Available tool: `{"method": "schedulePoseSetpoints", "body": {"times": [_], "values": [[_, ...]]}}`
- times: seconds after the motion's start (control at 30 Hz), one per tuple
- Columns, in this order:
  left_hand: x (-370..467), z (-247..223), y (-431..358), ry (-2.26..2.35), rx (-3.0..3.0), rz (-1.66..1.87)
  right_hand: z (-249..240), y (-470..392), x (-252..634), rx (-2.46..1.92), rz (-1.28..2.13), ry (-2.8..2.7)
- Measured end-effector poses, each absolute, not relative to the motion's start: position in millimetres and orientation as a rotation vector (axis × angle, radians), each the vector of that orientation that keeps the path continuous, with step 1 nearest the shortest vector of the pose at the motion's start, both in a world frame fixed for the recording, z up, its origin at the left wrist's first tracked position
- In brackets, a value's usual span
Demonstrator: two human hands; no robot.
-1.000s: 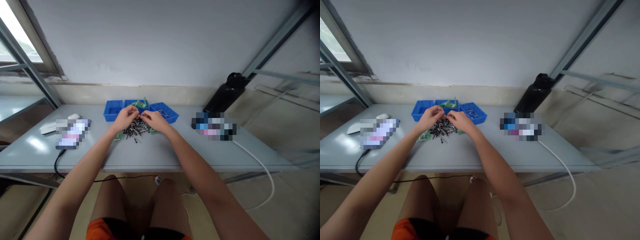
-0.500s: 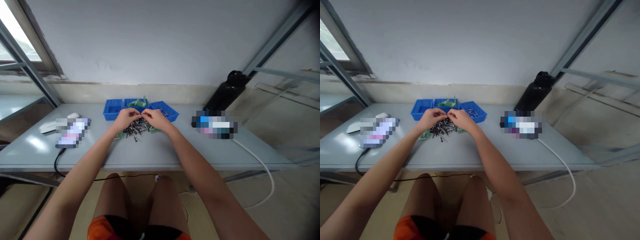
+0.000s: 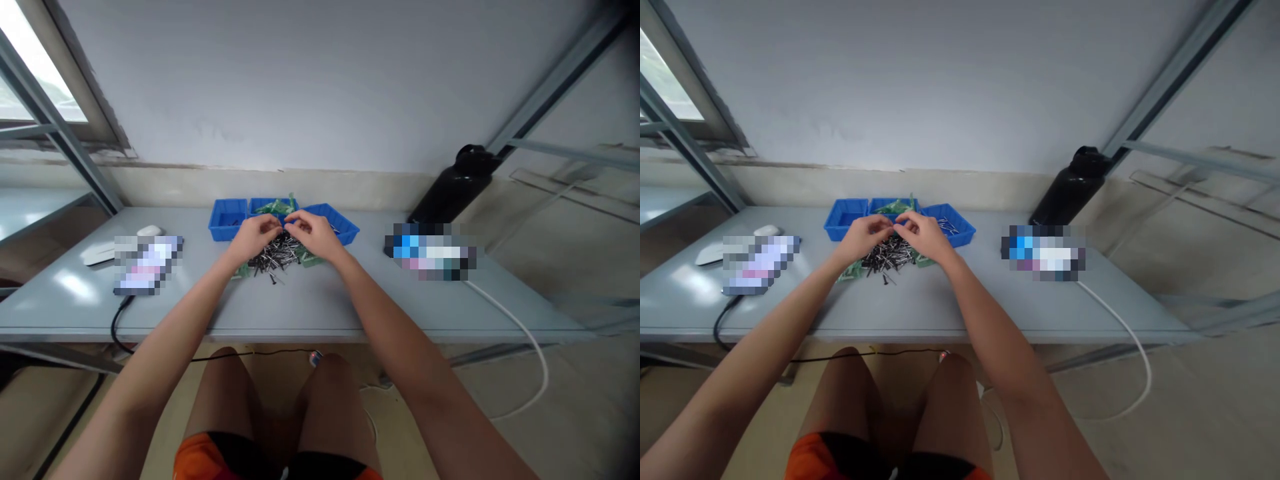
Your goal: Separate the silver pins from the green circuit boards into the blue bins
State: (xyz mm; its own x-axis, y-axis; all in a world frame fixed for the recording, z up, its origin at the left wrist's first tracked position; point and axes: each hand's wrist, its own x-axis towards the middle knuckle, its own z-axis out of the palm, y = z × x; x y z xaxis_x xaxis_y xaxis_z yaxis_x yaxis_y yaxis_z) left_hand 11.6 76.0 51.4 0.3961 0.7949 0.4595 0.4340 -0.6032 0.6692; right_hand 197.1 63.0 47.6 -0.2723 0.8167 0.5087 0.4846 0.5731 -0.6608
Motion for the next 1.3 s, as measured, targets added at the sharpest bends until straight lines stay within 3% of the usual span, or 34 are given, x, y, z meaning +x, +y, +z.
{"method": "schedulePoseSetpoints", "body": {"times": [0.23,0.87,1.3], "values": [[7.2,50.1,79.9,1.143,2.531,1.004,46.4,64.2,197.5,-1.107,0.456,-1.96],[6.3,48.9,81.8,1.221,2.445,1.187,42.2,72.1,204.2,-1.126,0.56,-1.878],[10.2,53.3,75.3,1.098,2.427,1.28,40.3,67.8,198.2,-1.178,0.402,-2.136]]}}
